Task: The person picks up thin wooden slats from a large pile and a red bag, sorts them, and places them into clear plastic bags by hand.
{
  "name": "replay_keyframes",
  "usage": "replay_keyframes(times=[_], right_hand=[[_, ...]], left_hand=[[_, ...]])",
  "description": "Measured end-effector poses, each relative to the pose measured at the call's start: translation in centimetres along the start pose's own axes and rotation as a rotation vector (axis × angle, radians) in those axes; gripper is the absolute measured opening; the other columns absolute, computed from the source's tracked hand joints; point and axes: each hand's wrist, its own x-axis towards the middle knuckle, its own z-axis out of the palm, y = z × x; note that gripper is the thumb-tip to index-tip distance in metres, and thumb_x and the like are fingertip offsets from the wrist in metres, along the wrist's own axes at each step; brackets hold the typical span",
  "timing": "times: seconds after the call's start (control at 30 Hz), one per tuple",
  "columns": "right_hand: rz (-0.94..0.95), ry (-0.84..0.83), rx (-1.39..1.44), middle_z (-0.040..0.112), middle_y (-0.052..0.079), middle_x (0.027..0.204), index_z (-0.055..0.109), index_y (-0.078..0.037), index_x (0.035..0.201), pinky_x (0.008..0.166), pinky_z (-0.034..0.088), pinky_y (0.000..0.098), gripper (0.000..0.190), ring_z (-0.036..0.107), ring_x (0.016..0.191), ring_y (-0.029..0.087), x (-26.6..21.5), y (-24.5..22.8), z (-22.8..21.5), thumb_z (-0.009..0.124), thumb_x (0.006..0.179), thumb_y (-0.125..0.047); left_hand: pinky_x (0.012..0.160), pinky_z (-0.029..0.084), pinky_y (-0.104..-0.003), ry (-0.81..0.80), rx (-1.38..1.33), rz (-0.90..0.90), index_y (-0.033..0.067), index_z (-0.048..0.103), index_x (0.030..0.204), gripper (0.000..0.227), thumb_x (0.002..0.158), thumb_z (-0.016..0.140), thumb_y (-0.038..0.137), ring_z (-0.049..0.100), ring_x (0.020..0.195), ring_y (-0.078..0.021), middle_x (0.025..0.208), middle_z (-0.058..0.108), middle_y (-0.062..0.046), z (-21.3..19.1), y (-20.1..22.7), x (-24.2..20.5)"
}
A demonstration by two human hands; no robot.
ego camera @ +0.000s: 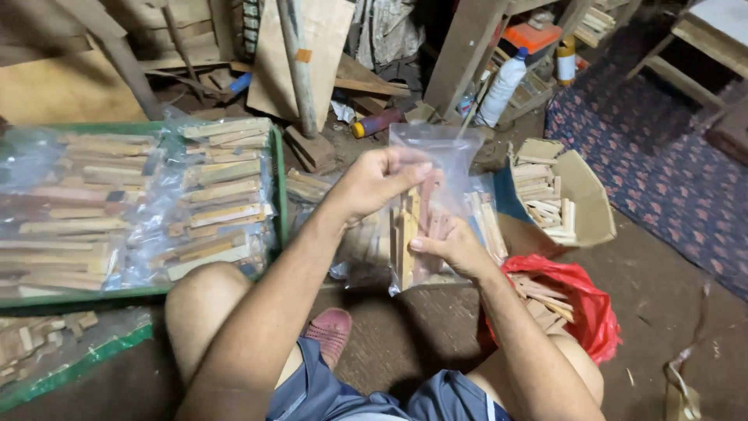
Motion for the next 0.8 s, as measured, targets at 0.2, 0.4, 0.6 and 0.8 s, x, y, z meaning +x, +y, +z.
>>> replay_keyframes(times=[0.2, 0.4, 0.6, 0.8], right_hand=[[0.154, -0.205, -0.044, 0.070, 0.009, 0.063, 0.071, -0.001, 0.071, 0.047, 0.055, 0.0323, 0.024, 0.067, 0.053, 0.017, 1.3, 3.2, 2.1, 0.093, 0.069, -0.008], [0.350, -0.455, 0.344, 0.074, 0.019, 0.096, 0.068, 0.010, 0.108, 0.079, 0.059, 0.0333, 0.031, 0.072, 0.082, 0.025, 4.5, 9.2, 3.9, 0.077, 0.081, -0.001], [0.354, -0.229, 0.852, 0.072, 0.023, 0.105, 0.067, 0.002, 0.104, 0.067, 0.067, 0.0344, 0.022, 0.074, 0.084, 0.030, 9.4, 7.4, 7.4, 0.075, 0.095, -0.017], [0.309, -0.325, 0.962, 0.072, 0.018, 0.119, 0.064, 0.006, 0.123, 0.096, 0.059, 0.0349, 0.043, 0.072, 0.104, 0.026, 10.5, 1.7, 15.1, 0.075, 0.095, -0.024]], left_hand=[[0.067, 0.053, -0.026, 0.481, -0.029, 0.305, 0.0102, 0.080, 0.098, 0.016, 0.090, 0.075, 0.023, 0.055, 0.074, -0.0041, 0.071, 0.069, 0.000, -1.1, -1.6, 1.3], [0.058, 0.061, -0.026, 0.543, -0.170, 0.437, -0.0014, 0.065, 0.098, 0.017, 0.099, 0.057, 0.013, 0.074, 0.068, -0.0170, 0.082, 0.070, -0.009, -8.4, 0.0, -0.2], [0.052, 0.063, -0.029, 0.679, 0.008, 0.241, 0.0013, 0.067, 0.099, 0.014, 0.092, 0.060, 0.010, 0.075, 0.066, -0.0168, 0.083, 0.078, -0.012, -18.4, 4.2, -3.5], [0.058, 0.067, -0.026, 0.714, 0.053, 0.106, -0.0055, 0.070, 0.107, 0.034, 0.091, 0.057, 0.021, 0.080, 0.074, -0.0196, 0.095, 0.080, -0.014, -24.0, 7.4, -4.5]])
